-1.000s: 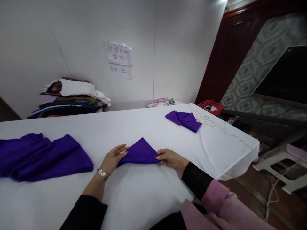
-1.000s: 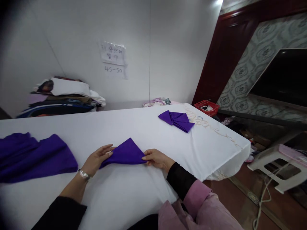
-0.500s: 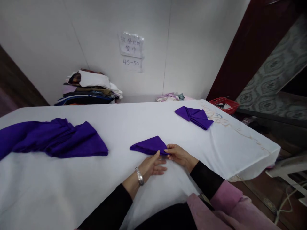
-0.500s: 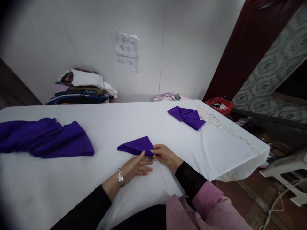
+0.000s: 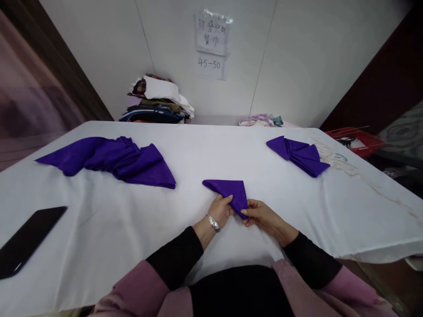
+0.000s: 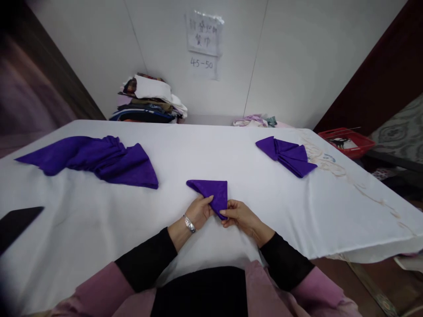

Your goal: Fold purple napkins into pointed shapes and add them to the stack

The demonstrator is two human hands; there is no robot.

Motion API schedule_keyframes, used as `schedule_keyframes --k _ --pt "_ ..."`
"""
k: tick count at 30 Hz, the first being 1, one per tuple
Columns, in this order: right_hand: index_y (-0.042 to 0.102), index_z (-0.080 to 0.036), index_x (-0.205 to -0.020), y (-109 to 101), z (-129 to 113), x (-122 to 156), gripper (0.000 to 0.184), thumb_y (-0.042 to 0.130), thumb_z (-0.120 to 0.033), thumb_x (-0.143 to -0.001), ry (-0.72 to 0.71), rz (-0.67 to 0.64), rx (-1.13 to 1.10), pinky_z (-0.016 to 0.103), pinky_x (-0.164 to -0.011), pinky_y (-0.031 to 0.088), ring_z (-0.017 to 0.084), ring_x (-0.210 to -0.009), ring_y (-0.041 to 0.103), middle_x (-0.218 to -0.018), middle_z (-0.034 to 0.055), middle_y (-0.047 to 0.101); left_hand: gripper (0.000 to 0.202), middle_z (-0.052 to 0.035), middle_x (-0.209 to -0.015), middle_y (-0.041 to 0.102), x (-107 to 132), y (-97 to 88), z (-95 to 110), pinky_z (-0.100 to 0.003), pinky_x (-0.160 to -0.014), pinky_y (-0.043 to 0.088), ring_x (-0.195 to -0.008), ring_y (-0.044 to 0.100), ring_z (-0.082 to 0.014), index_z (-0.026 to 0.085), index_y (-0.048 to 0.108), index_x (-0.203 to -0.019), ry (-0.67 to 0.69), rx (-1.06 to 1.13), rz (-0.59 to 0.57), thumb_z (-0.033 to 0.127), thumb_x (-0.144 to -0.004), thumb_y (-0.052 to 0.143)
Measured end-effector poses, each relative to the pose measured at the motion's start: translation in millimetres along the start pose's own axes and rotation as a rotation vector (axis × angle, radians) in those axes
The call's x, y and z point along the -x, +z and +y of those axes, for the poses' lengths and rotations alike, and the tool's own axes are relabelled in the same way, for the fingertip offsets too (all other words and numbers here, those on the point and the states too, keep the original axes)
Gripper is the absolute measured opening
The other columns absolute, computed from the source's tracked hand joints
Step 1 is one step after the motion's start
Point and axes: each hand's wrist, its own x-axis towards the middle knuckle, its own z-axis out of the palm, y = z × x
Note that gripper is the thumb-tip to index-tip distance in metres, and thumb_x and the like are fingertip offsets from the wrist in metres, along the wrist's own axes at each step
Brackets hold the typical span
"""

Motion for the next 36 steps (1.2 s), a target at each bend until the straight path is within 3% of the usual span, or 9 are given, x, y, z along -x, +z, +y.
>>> schedule_keyframes --k 8,12,16,20,24,30,33,36 --pt "0.061 -0.014 -0.084 1.3 -0.1 5.6 0.032 0.078 -0.031 -0.063 0.053 -0.114 0.050 0.023 -0.051 0.049 0.010 -0.052 0.059 -0.068 -0.0012 0.062 0.033 -0.0058 -0.093 0.068 2.0 2.8 5.5 -0.037 -0.074 0.053 -0.079 0.066 -0.0200 0.018 0.056 -0.096 0.075 -0.029 -0.045 0.017 -0.066 0.070" --pt "0.063 -0.015 -0.098 0.8 -7.1 8.6 0.037 0.076 -0.033 -0.068 -0.015 -0.166 0.000 0.027 -0.065 0.051 0.014 -0.072 0.064 -0.086 0.0049 0.066 0.039 -0.0052 -0.091 0.068 5.3 5.1 12.7 -0.034 -0.069 0.051 -0.077 0.065 -0.0194 0.019 0.055 -0.101 0.106 -0.080 -0.087 0.020 -0.065 0.072" --pt "0.061 -0.022 -0.106 -1.2 -13.6 5.5 0.037 0.070 -0.039 -0.074 -0.205 -0.103 -0.204 0.028 -0.073 0.049 0.015 -0.081 0.062 -0.096 0.0043 0.065 0.042 -0.0074 -0.095 0.067 10.9 8.1 16.6 -0.035 -0.068 0.052 -0.077 0.064 -0.0208 0.019 0.055 -0.104 0.063 -0.164 -0.210 0.025 -0.066 0.073" --pt "0.063 -0.019 -0.096 2.2 -10.0 -0.1 0.030 0.070 -0.038 -0.074 -0.129 -0.018 -0.271 0.030 -0.069 0.049 0.016 -0.072 0.062 -0.085 0.0033 0.068 0.049 -0.0075 -0.099 0.067 7.3 3.3 6.9 -0.036 -0.074 0.050 -0.082 0.063 -0.0210 0.020 0.053 -0.111 0.035 -0.248 -0.265 0.024 -0.066 0.072" --pt "0.065 -0.016 -0.096 11.2 -1.9 -1.5 0.030 0.075 -0.022 -0.068 -0.085 -0.028 -0.320 0.030 -0.075 0.049 0.016 -0.074 0.064 -0.085 0.0030 0.070 0.046 -0.0048 -0.100 0.066 -3.5 -6.4 -4.5 -0.038 -0.088 0.046 -0.092 0.060 -0.0208 0.018 0.055 -0.111 0.163 -0.385 -0.246 0.019 -0.067 0.067" --pt "0.065 -0.017 -0.095 18.9 5.5 -1.6 0.034 0.077 -0.016 -0.063 -0.089 -0.015 -0.331 0.029 -0.067 0.051 0.016 -0.071 0.064 -0.086 0.0025 0.070 0.048 -0.0038 -0.116 0.062 -6.1 -7.4 -4.4 -0.039 -0.102 0.037 -0.110 0.054 -0.0212 0.022 0.052 -0.121 0.390 -0.551 -0.230 0.018 -0.073 0.059" --pt "0.065 -0.016 -0.092 18.1 7.0 -2.9 0.037 0.078 -0.011 -0.058 -0.126 0.052 -0.324 0.027 -0.063 0.051 0.014 -0.067 0.064 -0.081 0.0015 0.070 0.054 -0.0051 -0.110 0.065 -2.7 -4.0 2.6 -0.037 -0.095 0.043 -0.103 0.058 -0.0204 0.021 0.049 -0.126 0.385 -0.558 -0.224 0.020 -0.073 0.062" --pt "0.064 -0.016 -0.095 14.7 4.8 -1.0 0.042 0.076 -0.007 -0.056 -0.137 0.077 -0.317 0.027 -0.064 0.052 0.016 -0.069 0.065 -0.081 0.0021 0.070 0.061 -0.0041 -0.089 0.068 -3.0 -4.2 17.8 -0.030 -0.073 0.049 -0.079 0.062 -0.0164 0.019 0.045 -0.130 0.343 -0.517 -0.203 0.028 -0.073 0.066"
